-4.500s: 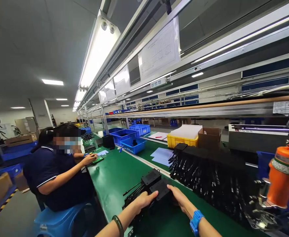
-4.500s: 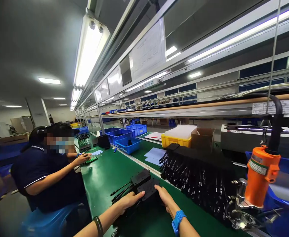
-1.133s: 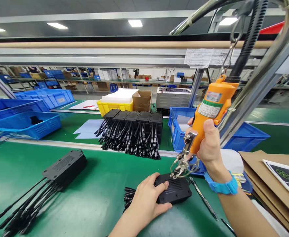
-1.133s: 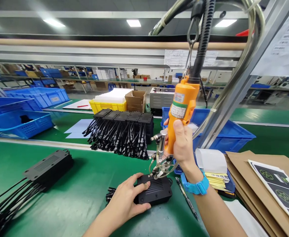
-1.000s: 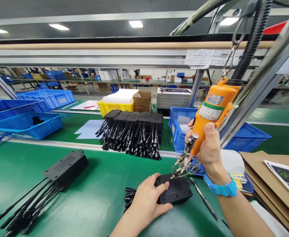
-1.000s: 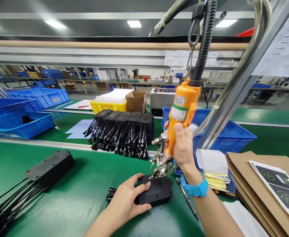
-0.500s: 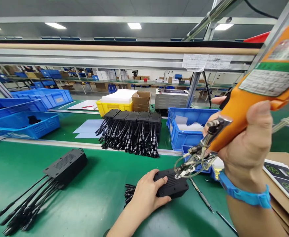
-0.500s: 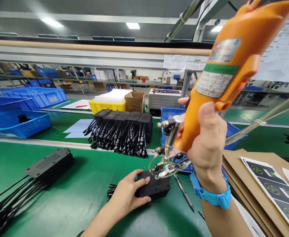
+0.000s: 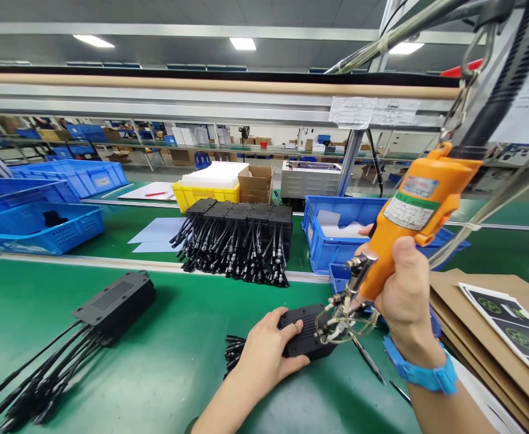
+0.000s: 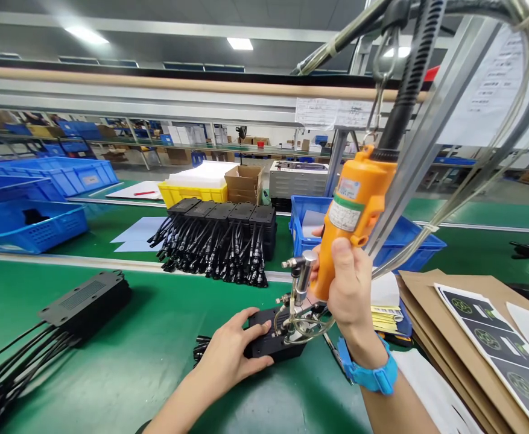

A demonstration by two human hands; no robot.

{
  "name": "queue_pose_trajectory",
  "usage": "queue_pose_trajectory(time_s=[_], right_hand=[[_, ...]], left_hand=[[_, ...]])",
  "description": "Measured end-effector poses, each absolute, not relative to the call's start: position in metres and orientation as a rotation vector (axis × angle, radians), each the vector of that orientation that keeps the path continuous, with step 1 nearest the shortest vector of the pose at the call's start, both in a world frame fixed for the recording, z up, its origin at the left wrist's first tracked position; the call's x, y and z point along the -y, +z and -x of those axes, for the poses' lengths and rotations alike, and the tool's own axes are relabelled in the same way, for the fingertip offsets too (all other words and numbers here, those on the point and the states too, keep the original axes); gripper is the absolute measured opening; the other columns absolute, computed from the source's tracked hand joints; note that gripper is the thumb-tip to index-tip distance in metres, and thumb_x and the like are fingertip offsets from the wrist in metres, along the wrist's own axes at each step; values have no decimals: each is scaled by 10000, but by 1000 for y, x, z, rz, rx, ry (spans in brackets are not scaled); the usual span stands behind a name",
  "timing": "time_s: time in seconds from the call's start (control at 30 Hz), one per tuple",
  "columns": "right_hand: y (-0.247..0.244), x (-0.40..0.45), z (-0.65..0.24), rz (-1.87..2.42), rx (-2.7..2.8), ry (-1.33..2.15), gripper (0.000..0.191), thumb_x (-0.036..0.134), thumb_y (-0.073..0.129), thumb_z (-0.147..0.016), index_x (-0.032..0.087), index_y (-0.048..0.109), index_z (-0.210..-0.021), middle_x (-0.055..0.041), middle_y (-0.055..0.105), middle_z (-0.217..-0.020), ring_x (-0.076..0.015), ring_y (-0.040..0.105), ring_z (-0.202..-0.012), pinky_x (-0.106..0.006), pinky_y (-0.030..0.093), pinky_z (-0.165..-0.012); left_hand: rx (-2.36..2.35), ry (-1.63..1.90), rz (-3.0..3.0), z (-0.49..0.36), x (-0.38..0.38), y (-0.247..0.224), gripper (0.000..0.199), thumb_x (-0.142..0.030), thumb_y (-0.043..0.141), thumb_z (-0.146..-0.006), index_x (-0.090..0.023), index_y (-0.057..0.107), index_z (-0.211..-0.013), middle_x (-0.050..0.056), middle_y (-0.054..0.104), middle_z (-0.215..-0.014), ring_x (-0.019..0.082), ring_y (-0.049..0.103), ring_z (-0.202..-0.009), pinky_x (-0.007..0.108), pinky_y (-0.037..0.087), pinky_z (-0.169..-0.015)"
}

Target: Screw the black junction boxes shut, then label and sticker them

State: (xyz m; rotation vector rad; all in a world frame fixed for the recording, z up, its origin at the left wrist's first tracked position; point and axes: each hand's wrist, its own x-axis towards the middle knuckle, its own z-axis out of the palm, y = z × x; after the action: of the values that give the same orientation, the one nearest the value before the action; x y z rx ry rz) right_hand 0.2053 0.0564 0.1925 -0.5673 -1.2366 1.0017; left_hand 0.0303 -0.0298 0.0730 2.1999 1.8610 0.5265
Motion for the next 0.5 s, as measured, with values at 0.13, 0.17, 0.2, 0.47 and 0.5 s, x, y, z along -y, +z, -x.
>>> queue_pose_trajectory(time_s=[0.13,0.17,0.2,0.47,0.5], right_hand=[[189,-52,-204,572,1217,990,383,573,555,-850,205,652,-890,-5,571,-636,-139,492,-406,-238,405,-276],[188,-50,-204,575,1215,1004,397,594,557,-840,211,644,-897,-6,572,-638,-140,485,-402,-235,388,-264],[188,-47,-204,574,1211,1020,414,616,563,-826,218,637,-910,-2,562,-625,-141,476,-399,-233,372,-257],[210,-35,-211,567,1186,935,491,633,574,-783,200,663,-998,3,526,-583,-166,497,-410,-271,381,-290],[219,-34,-211,574,1182,901,511,636,565,-793,195,670,-1028,-1,534,-597,-168,502,-404,-272,367,-271]], left_hand=[[-1864,511,-2189,-30,31,74,596,-407,866,-660,-248,691,-1207,160,573,-1334,332,625,-1128,442,529,-953],[-1867,512,-2190,-30,31,74,599,-407,868,-660,-248,690,-1210,162,572,-1335,330,623,-1133,439,527,-956],[-1868,511,-2191,-30,31,74,603,-406,870,-659,-249,689,-1212,162,572,-1336,328,621,-1137,435,525,-958],[-1878,484,-2189,-31,32,77,609,-414,876,-664,-243,685,-1216,184,557,-1358,338,601,-1173,447,505,-981],[-1875,485,-2191,-30,32,77,618,-433,873,-665,-244,682,-1222,186,552,-1365,344,592,-1186,458,496,-990]])
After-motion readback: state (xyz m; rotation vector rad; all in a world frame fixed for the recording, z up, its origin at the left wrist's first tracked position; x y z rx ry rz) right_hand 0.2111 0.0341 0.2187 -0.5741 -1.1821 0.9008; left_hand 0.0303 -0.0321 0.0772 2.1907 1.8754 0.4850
